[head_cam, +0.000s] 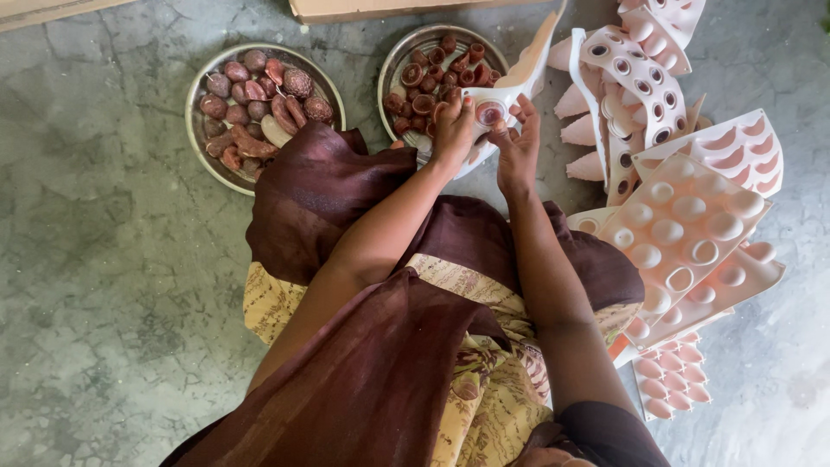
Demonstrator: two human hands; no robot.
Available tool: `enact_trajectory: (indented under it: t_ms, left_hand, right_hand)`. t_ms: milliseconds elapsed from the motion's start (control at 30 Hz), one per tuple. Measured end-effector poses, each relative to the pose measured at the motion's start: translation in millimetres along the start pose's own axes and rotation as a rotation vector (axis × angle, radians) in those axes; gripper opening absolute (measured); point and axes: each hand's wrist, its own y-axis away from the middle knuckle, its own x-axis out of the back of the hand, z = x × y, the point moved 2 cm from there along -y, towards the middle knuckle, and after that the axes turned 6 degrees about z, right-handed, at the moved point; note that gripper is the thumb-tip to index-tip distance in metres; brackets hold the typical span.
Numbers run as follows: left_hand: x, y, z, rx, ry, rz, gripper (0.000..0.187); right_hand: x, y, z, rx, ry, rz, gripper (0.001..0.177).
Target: The person sits on the floor and places small reddish-brown fruits from a metal plate into the circular indentations of white plastic trays. They handle the trays and fruits by hand, filling the slots and stacking the filled trays.
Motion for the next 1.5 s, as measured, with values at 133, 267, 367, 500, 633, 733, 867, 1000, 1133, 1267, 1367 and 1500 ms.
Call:
enact_trajectory:
  t_ms: [133, 267, 367, 500, 633, 733, 867, 1000, 1133, 1267, 1367, 1500]
  left_hand:
    - [-2, 3, 2, 0.194, 0.184, -0.001, 0.032]
    - [0, 4, 4, 0.171, 0.191, -0.024, 0.037]
    - [-1, 8, 8, 0.155, 0.222, -0.097, 0.038]
    - [-2, 10, 5, 0.163, 0.272, -0.117, 0.039]
    - [2, 4, -5, 0.109, 0.055, 0.014, 0.047]
    - [4, 1, -6, 0.057, 0.057, 0.038, 0.047]
    - [5, 0, -8, 0.055, 0.124, 0.065, 0.047]
    - [4, -3, -7, 0.181, 0.279, 0.084, 0.044]
    - [3, 0, -3, 0.317, 0.471, 0.066, 0.033]
    - [0, 1, -1, 0.452, 0.589, 0.043, 0.030]
    - [-1, 4, 1, 0.520, 0.589, 0.070, 0.029]
    - [-2, 14, 6, 0.596, 0.534, 0.004, 0.031]
  right_hand:
    - [-8, -1, -3, -0.032, -0.010, -0.023, 0.059]
    - [0, -6, -1, -0.070, 0.035, -0.041, 0.039]
    - [8, -11, 0, 0.090, 0.151, -0.033, 0.013]
    - [16, -11, 3, 0.169, 0.302, 0.044, 0.008]
    - [13, -7, 4, 0.447, 0.419, 0.014, 0.022]
    - [11, -5, 1, 0.107, 0.257, 0.029, 0.019]
    - [4, -1, -17, 0.120, 0.198, -0.043, 0.011]
    - [4, -2, -21, 0.048, 0.055, -0.113, 0.009]
    - [9, -5, -18, -0.079, -0.146, -0.153, 0.006]
    - [16, -7, -13, -0.111, -0.188, -0.196, 0.008]
    - [20, -8, -7, -0.141, -0.208, -0.212, 0.010]
    - [18, -8, -3, -0.189, -0.220, -0.243, 0.008]
